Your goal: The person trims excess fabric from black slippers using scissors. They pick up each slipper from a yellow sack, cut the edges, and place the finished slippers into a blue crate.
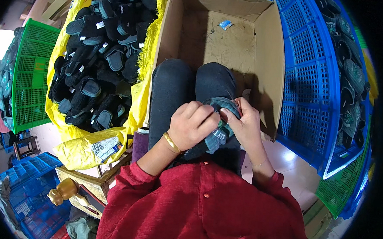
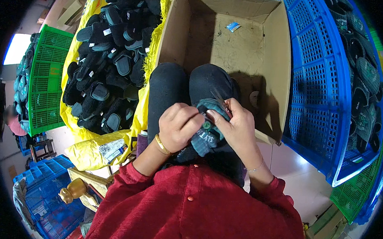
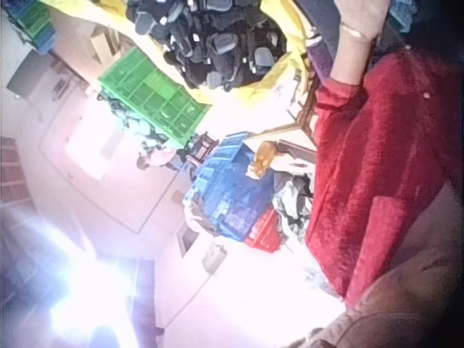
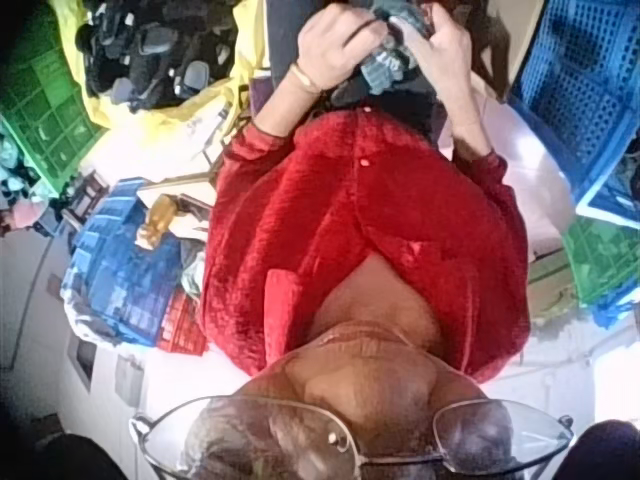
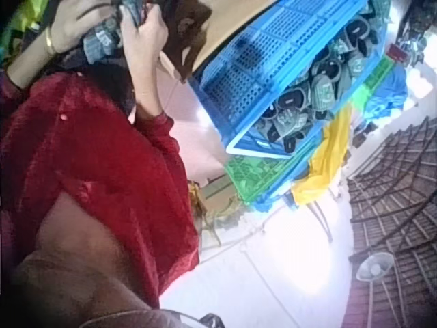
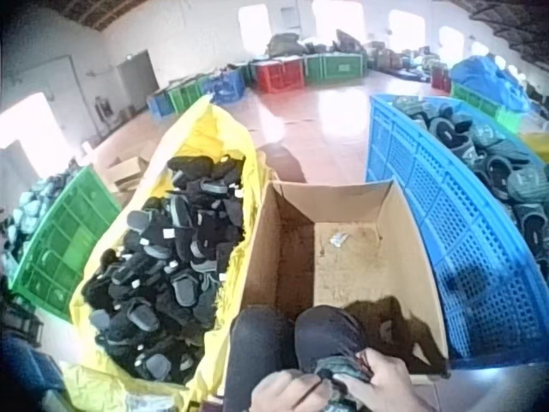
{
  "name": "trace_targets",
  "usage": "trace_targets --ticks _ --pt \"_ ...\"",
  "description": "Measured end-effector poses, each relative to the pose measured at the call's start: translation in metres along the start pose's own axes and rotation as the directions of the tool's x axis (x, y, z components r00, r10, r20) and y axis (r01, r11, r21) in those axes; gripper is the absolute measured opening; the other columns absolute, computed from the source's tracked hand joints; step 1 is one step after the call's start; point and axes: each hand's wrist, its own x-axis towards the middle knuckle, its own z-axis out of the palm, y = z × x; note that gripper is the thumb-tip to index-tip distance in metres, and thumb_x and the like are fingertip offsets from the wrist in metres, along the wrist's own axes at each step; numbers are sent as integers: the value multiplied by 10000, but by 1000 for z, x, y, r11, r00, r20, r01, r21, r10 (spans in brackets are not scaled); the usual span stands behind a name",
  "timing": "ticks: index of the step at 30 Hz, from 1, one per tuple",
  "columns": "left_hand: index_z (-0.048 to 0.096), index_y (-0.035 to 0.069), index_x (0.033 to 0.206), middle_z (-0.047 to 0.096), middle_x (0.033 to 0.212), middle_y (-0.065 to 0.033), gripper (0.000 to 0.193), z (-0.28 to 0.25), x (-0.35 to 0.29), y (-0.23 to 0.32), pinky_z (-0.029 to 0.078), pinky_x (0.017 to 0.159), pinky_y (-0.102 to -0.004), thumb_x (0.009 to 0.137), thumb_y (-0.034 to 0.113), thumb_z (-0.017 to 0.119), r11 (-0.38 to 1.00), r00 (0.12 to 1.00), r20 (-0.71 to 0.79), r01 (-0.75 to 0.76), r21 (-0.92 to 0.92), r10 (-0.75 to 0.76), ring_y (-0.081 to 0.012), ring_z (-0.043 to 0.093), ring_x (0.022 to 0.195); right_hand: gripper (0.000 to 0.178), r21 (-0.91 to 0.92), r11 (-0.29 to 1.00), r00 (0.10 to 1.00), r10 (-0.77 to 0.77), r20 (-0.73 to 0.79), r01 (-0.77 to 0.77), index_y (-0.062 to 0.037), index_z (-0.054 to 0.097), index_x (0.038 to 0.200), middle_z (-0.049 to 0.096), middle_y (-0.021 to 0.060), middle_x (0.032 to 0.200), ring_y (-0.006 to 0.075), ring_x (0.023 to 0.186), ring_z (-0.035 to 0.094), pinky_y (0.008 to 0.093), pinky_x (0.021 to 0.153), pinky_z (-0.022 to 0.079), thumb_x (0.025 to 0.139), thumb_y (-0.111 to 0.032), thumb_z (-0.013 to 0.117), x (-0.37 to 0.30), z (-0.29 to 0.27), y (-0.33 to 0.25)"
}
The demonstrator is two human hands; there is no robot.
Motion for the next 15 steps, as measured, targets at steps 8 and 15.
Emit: trace_targets --ticks 8,15 --pt "613 59 867 555 777 -69 266 -53 -28 5 455 548 -311 604 86 645 999 988 149 -27 -26 31 -220 556 652 290 208 973 990 114 -78 -96 18 533 789 454 2 612 62 593 389 233 535 371 825 -243 654 -13 4 28" --pt "579 -16 1086 519 1183 -172 337 -37 -42 31 392 974 -390 778 97 502 968 840 535 199 -155 -87 -300 507 1106 386 111 988 994 104 36 -108 42 535 894 456 25 650 83 621 394 258 566 376 920 -342 501 -13 -11 22"
